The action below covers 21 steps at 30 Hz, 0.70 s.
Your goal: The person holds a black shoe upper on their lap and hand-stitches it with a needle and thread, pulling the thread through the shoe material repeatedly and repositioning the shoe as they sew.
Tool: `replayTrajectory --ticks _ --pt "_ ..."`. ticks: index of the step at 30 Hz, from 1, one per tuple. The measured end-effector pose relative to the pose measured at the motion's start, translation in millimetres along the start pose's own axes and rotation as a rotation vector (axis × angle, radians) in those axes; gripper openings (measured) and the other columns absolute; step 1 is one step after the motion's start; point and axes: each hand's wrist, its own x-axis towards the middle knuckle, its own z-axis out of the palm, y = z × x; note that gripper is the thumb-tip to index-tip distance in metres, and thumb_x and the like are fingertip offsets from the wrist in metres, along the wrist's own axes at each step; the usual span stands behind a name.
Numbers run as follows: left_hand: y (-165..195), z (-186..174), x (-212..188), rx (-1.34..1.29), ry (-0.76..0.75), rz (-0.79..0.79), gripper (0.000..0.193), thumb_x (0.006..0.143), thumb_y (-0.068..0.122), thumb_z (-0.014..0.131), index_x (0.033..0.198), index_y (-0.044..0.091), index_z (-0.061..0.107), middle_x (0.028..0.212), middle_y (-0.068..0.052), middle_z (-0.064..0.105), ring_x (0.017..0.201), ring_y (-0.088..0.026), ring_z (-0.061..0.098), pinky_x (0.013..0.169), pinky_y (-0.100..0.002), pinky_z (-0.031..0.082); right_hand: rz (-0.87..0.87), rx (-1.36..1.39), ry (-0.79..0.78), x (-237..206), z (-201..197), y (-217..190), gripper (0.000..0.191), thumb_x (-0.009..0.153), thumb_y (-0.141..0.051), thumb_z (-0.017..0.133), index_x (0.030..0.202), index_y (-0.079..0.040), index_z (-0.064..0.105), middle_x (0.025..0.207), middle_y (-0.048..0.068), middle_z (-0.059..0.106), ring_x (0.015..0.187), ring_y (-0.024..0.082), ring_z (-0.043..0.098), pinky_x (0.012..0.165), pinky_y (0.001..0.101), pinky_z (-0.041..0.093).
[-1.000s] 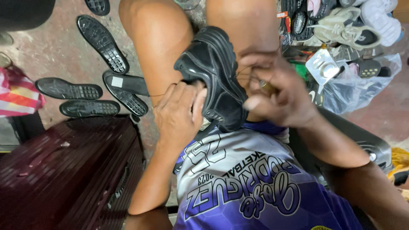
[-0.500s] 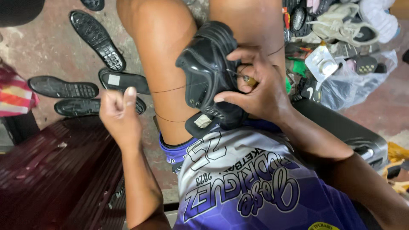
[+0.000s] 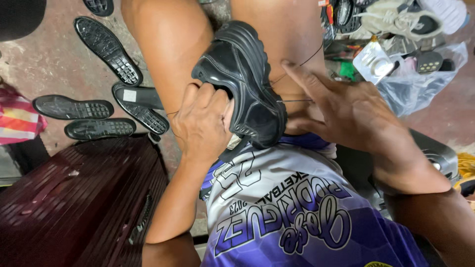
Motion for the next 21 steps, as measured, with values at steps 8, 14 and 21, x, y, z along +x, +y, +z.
replayTrajectory --ticks 8,14,21 --pt "4 -2 -2 -0.572 0.200 -0.212 0.021 0.109 0.012 0.062 0.091 0.000 0.059 0.114 -0.014 0.067 0.093 -0.026 0.064 0.080 -0.039 0.051 -0.050 0.264 0.200 4 36 10 0.050 0.089 -0.033 0.085 0.123 -0.005 0.061 0.103 0.011 0.074 0.084 0.020 0.073 0.069 0.0358 0.057" --pt "9 -14 3 -0.547 0.020 -0.280 0.012 0.106 0.009 0.056 0.110 0.001 0.063 0.107 -0.013 0.066 0.100 -0.030 0.066 0.091 -0.043 0.052 -0.215 0.609 0.252 10 26 38 0.008 0.101 -0.008 0.068 0.099 -0.004 0.061 0.099 0.011 0.071 0.085 0.020 0.069 0.075 0.0300 0.054" --pt "-1 -10 12 -0.215 -0.124 -0.087 0.009 0.092 0.010 0.071 0.096 0.004 0.066 0.099 -0.015 0.061 0.093 -0.038 0.059 0.082 -0.048 0.048 -0.166 0.937 0.387 48 66 -11 0.017 0.105 -0.007 0.061 0.092 0.000 0.054 0.088 0.007 0.060 0.067 0.009 0.051 0.062 0.0248 0.043"
